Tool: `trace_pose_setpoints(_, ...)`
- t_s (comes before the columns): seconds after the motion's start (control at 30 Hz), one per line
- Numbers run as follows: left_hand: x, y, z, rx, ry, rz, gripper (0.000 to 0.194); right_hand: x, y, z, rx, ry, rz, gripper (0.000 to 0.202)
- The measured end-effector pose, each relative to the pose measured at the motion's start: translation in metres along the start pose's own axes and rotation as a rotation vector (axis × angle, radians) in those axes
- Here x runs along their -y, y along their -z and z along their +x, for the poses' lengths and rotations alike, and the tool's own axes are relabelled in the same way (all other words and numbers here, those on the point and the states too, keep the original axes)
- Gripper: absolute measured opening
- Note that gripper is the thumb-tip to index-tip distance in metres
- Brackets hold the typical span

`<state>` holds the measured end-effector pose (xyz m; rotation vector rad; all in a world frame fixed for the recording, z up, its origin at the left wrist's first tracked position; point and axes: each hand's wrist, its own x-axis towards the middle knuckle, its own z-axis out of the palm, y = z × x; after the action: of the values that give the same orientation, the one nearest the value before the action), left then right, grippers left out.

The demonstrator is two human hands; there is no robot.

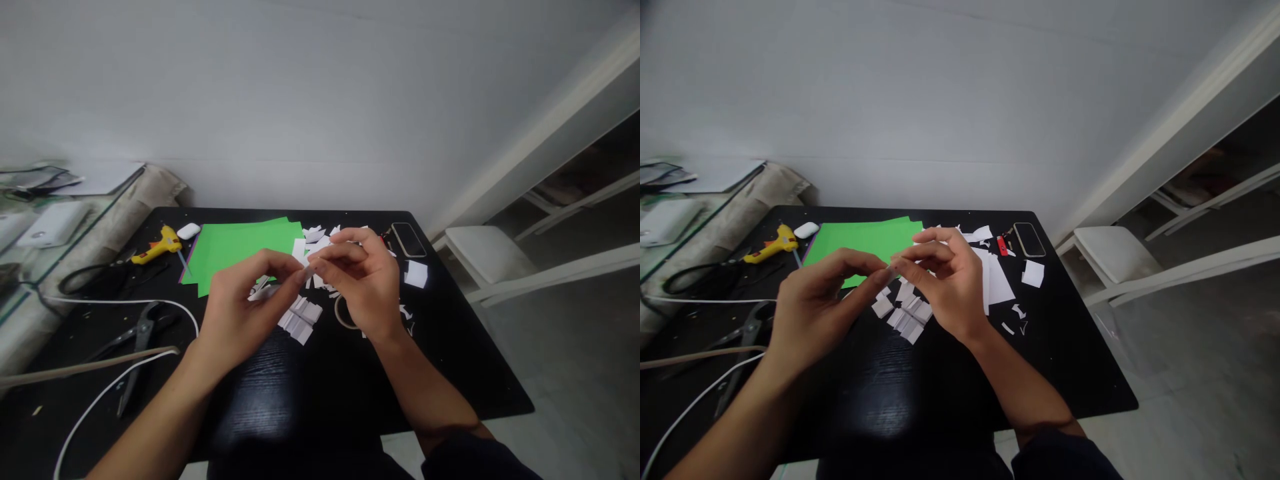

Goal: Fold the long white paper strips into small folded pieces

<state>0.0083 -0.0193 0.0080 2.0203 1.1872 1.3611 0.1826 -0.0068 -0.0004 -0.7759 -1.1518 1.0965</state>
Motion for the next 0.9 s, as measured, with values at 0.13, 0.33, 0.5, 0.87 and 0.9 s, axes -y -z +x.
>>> trace_pose_setpoints(0.13,-0.0013,0.0001,-0.0001,-0.021,-0.001,0.027,0.004,-0.0007,0.0001,0.0001,0.032,-0.019,0.002,0.036)
trace_pose_setpoints(0.33,-0.0026,0.0004,-0.0009,-0.035,0.007,0.054,0.005,-0.0030,0.0000,-0.0008,0.081,-0.006,0.017,0.036)
trace_pose_setpoints(0.5,-0.0020,0.0002,-0.0016,-0.028,0.007,0.055,0.004,-0.0014,-0.0006,-0.0007,0.075,0.000,0.007,0.036)
trace_pose_setpoints(0.87,-0.0038,-0.0007,-0.0010,-0.015,0.048,-0.009,0.005,0.0006,-0.0040,-0.0016,0.008,0.056,-0.060,0.025)
trace_pose_setpoints(0.9,-0.0038,-0.0008,-0.0008,-0.014,0.054,-0.016,0.004,0.0006,-0.0042,-0.0017,0.008,0.051,-0.067,0.025)
